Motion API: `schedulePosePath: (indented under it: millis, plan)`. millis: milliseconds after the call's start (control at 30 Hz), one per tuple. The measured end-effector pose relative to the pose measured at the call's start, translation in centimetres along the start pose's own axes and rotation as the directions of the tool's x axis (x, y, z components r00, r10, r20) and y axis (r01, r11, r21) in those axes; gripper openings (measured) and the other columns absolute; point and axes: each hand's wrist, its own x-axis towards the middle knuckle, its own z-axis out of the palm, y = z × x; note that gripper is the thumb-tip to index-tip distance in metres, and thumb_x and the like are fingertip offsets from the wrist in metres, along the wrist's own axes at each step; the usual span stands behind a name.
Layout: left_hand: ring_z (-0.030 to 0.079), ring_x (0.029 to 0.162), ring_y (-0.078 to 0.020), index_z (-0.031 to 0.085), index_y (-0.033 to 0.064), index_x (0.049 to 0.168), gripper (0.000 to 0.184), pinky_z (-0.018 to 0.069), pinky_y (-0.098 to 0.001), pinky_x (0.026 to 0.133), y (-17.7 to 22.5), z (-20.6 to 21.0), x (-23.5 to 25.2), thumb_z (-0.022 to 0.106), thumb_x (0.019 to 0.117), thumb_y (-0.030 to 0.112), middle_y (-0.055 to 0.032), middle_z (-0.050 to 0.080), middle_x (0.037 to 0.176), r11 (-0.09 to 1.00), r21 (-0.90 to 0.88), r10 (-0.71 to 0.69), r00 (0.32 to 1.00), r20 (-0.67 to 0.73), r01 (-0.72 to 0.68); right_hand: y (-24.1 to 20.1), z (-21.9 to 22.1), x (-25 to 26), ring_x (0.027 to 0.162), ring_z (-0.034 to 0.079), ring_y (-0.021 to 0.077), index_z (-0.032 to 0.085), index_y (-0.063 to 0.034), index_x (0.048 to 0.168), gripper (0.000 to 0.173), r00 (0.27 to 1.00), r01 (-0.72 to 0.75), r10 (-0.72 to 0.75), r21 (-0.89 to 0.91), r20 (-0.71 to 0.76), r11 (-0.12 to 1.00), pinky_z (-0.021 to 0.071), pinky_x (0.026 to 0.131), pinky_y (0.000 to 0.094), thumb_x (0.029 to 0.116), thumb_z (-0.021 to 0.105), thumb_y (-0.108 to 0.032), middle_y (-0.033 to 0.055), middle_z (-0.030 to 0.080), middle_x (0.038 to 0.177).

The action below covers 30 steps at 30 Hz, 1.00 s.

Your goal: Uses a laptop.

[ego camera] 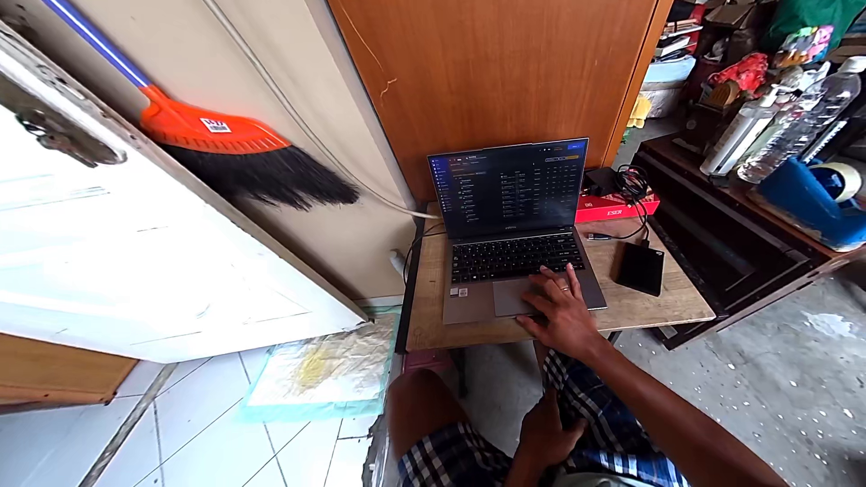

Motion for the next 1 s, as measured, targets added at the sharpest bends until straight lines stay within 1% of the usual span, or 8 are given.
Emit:
schedulePosePath:
  millis: [33,167,300,567,733,800,933,1000]
  plan:
    - [0.066,0.117,-0.0321,0.041,0.0052,0.151,0.087,0.0526,-0.0549,0.099,0.01,0.00,0.00,0.061,0.0904,0.064,-0.0181,0.066,0.129,1.000,0.002,0.002,1.000,-0.003,-0.002,0.03,0.05,-0.02,0.147,0.042,0.0311,0.075,-0.0249,0.121,0.047,1.000,-0.012,0.012,0.003,-0.006,1.000,0.0151,0.123,0.0678,0.0954,0.058,-0.061,0.0068,0.063,0.141]
    - [0.066,0.117,-0.0318,0.040,0.0052,0.152,0.087,0.0526,-0.0546,0.099,0.01,-0.07,-0.05,0.061,0.0906,0.064,-0.0180,0.066,0.130,1.000,0.005,0.006,1.000,-0.010,-0.006,-0.04,0.09,-0.17,0.143,0.048,0.0301,0.078,-0.0202,0.109,0.051,0.995,-0.061,0.061,0.006,-0.077,0.998,0.0163,0.124,0.0652,0.0893,0.064,-0.065,0.0064,0.068,0.134]
    - [0.066,0.118,-0.0321,0.040,0.0043,0.152,0.088,0.0523,-0.0540,0.100,-0.06,0.08,0.07,0.061,0.0906,0.064,-0.0183,0.066,0.129,1.000,0.011,0.006,1.000,-0.016,-0.005,-0.01,0.03,-0.28,0.143,0.048,0.0289,0.078,-0.0200,0.107,0.054,0.992,-0.101,0.100,-0.002,-0.076,0.995,0.0156,0.125,0.0644,0.0871,0.065,-0.068,0.0052,0.068,0.133]
    - [0.066,0.117,-0.0315,0.040,0.0061,0.152,0.089,0.0528,-0.0543,0.099,-0.14,0.10,0.25,0.062,0.0895,0.065,-0.0171,0.066,0.129,1.000,0.008,-0.007,1.000,-0.016,0.007,-0.10,-0.05,-0.23,0.142,0.049,0.0289,0.078,-0.0194,0.106,0.060,0.985,-0.151,0.149,-0.017,-0.091,0.988,0.0159,0.124,0.0643,0.0828,0.065,-0.073,0.0052,0.068,0.132]
    - [0.067,0.116,-0.0316,0.041,0.0060,0.151,0.088,0.0531,-0.0541,0.098,-0.15,0.12,0.17,0.061,0.0898,0.066,-0.0174,0.066,0.127,1.000,0.009,-0.007,1.000,-0.017,0.007,0.04,0.12,-0.26,0.141,0.050,0.0299,0.077,-0.0201,0.108,0.057,0.988,-0.112,0.110,-0.016,-0.105,0.994,0.0176,0.124,0.0651,0.0848,0.065,-0.071,0.0057,0.068,0.132]
    - [0.067,0.115,-0.0316,0.041,0.0062,0.151,0.087,0.0534,-0.0546,0.097,-0.23,0.16,0.22,0.061,0.0899,0.065,-0.0172,0.067,0.126,1.000,0.011,-0.006,1.000,-0.019,0.006,0.06,0.22,-0.25,0.141,0.050,0.0302,0.078,-0.0206,0.107,0.055,0.990,-0.100,0.099,-0.008,-0.099,0.995,0.0176,0.124,0.0651,0.0865,0.064,-0.070,0.0064,0.068,0.132]
    - [0.067,0.116,-0.0318,0.041,0.0054,0.151,0.087,0.0531,-0.0540,0.098,-0.20,0.16,0.25,0.061,0.0902,0.065,-0.0176,0.066,0.128,1.000,0.015,0.001,1.000,-0.016,-0.001,-0.10,-0.06,-0.17,0.141,0.050,0.0295,0.074,-0.0186,0.115,0.061,0.989,-0.116,0.115,-0.012,-0.092,0.993,0.0185,0.124,0.0639,0.0851,0.064,-0.071,0.0062,0.067,0.134]
    - [0.066,0.118,-0.0319,0.039,0.0046,0.152,0.088,0.0525,-0.0539,0.100,-0.12,0.08,0.13,0.061,0.0905,0.064,-0.0182,0.065,0.131,1.000,0.016,0.000,1.000,-0.015,0.000,-0.17,-0.04,-0.14,0.141,0.050,0.0290,0.074,-0.0182,0.116,0.063,0.988,-0.123,0.122,-0.009,-0.100,0.992,0.0181,0.124,0.0632,0.0842,0.065,-0.072,0.0059,0.067,0.133]
